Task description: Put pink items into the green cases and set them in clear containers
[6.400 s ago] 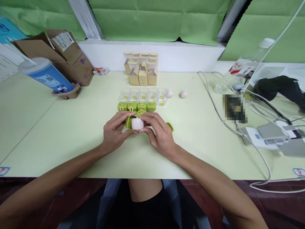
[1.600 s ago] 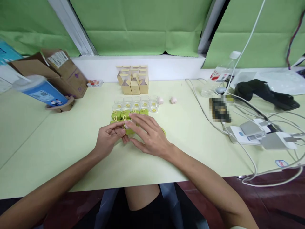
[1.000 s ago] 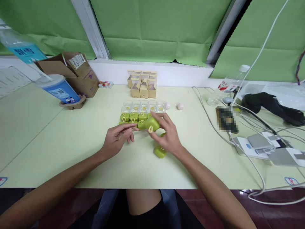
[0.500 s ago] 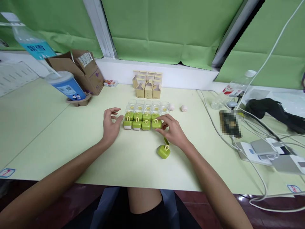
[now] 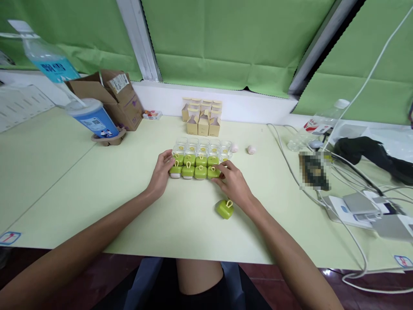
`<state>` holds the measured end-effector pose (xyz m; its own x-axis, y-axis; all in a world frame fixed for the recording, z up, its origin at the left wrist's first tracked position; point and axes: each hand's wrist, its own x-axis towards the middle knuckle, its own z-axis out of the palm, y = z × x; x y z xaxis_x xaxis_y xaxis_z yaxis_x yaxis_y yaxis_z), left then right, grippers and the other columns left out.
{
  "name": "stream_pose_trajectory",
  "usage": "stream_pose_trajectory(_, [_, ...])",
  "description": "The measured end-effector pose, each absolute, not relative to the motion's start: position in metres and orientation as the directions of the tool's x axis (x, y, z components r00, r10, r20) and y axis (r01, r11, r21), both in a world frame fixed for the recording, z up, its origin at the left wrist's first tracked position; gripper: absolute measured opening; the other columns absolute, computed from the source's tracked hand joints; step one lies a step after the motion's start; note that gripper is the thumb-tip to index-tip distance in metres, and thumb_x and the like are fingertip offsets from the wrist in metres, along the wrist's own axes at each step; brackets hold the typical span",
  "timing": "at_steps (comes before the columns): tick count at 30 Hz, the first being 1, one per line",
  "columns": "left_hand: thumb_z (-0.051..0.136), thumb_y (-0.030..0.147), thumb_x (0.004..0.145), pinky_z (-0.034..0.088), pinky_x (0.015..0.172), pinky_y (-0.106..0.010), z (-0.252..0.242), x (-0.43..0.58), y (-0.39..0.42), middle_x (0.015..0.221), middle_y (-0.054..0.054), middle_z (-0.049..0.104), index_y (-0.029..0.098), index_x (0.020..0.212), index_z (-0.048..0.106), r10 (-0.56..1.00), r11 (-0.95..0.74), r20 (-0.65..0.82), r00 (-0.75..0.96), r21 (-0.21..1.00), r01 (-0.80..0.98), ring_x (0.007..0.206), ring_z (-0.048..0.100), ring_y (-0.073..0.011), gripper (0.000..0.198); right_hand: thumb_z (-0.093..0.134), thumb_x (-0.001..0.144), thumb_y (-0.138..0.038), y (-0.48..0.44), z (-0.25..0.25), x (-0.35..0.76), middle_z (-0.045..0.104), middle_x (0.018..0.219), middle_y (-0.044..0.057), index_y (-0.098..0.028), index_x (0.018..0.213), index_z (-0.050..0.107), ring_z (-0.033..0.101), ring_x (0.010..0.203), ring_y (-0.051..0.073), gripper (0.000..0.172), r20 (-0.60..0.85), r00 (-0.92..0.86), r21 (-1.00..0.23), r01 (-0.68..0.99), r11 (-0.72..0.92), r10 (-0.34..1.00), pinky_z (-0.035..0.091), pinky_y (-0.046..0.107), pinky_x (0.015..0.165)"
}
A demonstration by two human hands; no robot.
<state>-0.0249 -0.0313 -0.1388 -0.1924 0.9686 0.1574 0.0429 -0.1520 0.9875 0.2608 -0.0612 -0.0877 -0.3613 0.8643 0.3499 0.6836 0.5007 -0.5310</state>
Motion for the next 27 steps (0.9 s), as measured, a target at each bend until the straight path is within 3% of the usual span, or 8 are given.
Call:
stream_pose_trajectory(8, [0.063, 0.056, 0.102, 0.050, 0.122, -0.043, -0.147, -0.027, -0.028, 0.158, -0.011, 0.055, 0.031, 0.144, 0.054, 0.965, -0.207, 0.217, -0.147, 0.975, 0.086, 0.153, 0.051, -0.0258, 0.050, 0.073, 0.097, -0.027, -0.062, -0.085, 0.262, 0.071, 0.116, 0.009, -0.024, 0.136, 0.072, 0.078, 0.082, 0.024, 0.039, 0.362, -0.351, -0.554, 0.663, 0.503, 0.863, 0.069, 0.045, 0.084])
stream_pose_trajectory(16, [0.064, 0.057, 0.101, 0.054, 0.118, -0.042, -0.144, -0.027, -0.029, 0.152, -0.009, 0.059, 0.033, 0.141, 0.057, 0.962, -0.217, 0.233, -0.143, 0.969, 0.118, 0.146, 0.057, -0.0252, 0.047, 0.070, 0.098, -0.026, -0.064, -0.085, 0.262, 0.077, 0.114, 0.011, -0.022, 0.126, 0.075, 0.078, 0.080, 0.024, 0.029, 0.355, -0.329, -0.608, 0.630, 0.483, 0.875, 0.068, 0.044, 0.081])
stream_pose_trajectory(19, [0.063, 0.057, 0.102, 0.051, 0.121, -0.043, -0.140, -0.026, -0.031, 0.153, -0.009, 0.058, 0.032, 0.141, 0.056, 0.968, -0.192, 0.206, -0.145, 0.976, 0.104, 0.149, 0.054, -0.0256, 0.047, 0.071, 0.100, -0.038, -0.060, -0.080, 0.267, 0.078, 0.113, 0.011, -0.020, 0.132, 0.072, 0.078, 0.080, 0.023, 0.037, 0.357, -0.303, -0.625, 0.625, 0.467, 0.884, 0.068, 0.042, 0.077])
stream_pose_trajectory(21, [0.063, 0.055, 0.103, 0.045, 0.127, -0.046, -0.133, -0.026, -0.037, 0.155, -0.010, 0.055, 0.031, 0.142, 0.055, 0.946, -0.240, 0.265, -0.185, 0.960, 0.147, 0.153, 0.050, -0.0264, 0.047, 0.071, 0.100, -0.049, -0.053, -0.077, 0.279, 0.078, 0.113, 0.012, -0.019, 0.132, 0.072, 0.076, 0.081, 0.024, 0.043, 0.392, -0.222, -0.613, 0.661, 0.433, 0.893, 0.067, 0.040, 0.072])
stream_pose_trajectory(24, [0.067, 0.048, 0.101, 0.036, 0.133, -0.052, -0.115, -0.023, -0.054, 0.154, -0.013, 0.053, 0.027, 0.140, 0.059, 0.798, -0.482, 0.578, -0.170, 0.782, 0.394, 0.154, 0.046, -0.0308, 0.045, 0.062, 0.104, -0.052, -0.034, -0.078, 0.311, 0.078, 0.116, 0.014, -0.020, 0.120, 0.076, 0.074, 0.093, 0.028, 0.038, 0.508, -0.036, -0.535, 0.769, 0.348, 0.861, 0.065, 0.044, 0.081])
stream_pose_trajectory(27, [0.068, 0.035, 0.100, 0.046, 0.123, -0.058, -0.100, -0.010, -0.078, 0.134, -0.014, 0.065, 0.026, 0.130, 0.065, 0.616, -0.729, 0.770, 0.163, 0.480, 0.487, 0.136, 0.059, -0.0333, 0.032, 0.056, 0.104, -0.042, -0.013, -0.090, 0.341, 0.075, 0.124, 0.016, -0.022, 0.119, 0.076, 0.066, 0.119, 0.035, 0.033, 0.586, 0.003, -0.426, 0.852, 0.305, 0.810, 0.057, 0.054, 0.104])
